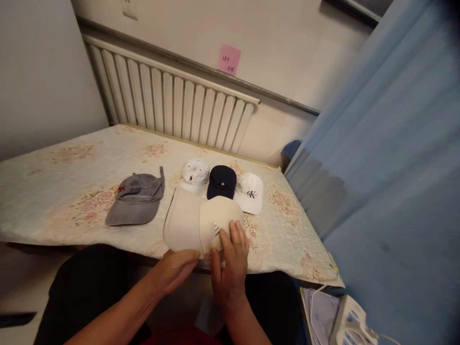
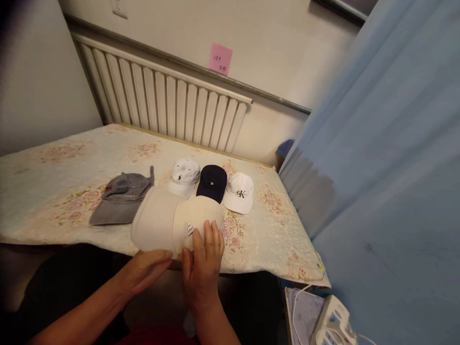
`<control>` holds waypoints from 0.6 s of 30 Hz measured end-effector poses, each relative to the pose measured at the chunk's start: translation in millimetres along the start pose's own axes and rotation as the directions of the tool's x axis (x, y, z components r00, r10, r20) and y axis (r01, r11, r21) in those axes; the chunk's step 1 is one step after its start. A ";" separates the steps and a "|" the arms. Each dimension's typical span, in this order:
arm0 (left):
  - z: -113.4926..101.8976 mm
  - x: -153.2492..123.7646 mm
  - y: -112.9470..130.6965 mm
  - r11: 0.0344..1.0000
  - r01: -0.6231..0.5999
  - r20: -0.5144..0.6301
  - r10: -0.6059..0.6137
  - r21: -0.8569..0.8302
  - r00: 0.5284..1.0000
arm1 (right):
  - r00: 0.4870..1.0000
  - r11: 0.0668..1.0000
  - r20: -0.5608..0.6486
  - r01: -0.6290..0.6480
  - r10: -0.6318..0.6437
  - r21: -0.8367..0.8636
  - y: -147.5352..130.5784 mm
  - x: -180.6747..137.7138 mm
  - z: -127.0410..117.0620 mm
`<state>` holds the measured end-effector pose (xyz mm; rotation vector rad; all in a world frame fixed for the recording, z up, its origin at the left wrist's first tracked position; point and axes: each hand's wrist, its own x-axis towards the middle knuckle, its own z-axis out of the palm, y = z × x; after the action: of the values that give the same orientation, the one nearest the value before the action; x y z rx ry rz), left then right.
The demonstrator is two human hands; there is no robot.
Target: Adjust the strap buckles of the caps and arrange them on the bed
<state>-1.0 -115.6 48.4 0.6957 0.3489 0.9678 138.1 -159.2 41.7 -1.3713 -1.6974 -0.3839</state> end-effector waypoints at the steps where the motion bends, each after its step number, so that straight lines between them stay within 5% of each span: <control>1: 0.1 0.0 0.1 1.000 0.010 0.003 -0.010 -0.011 1.000 | 1.000 1.000 0.001 -0.002 0.002 -0.002 -0.5 0.1 0.1; 9: 7.7 3.6 1.6 0.993 -0.045 -0.151 0.028 -0.114 0.988 | 0.998 0.999 0.068 0.018 -0.016 -0.026 -10.3 -5.0 3.2; 18: 12.1 10.7 -0.4 0.987 -0.037 -0.436 -0.037 -0.159 0.899 | 0.988 0.995 0.116 0.102 -0.101 -0.003 -24.1 -14.9 15.6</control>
<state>11.8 -111.4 57.3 0.3198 0.6576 1.1384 109.4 -165.6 28.2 -1.3390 -1.8679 -0.3761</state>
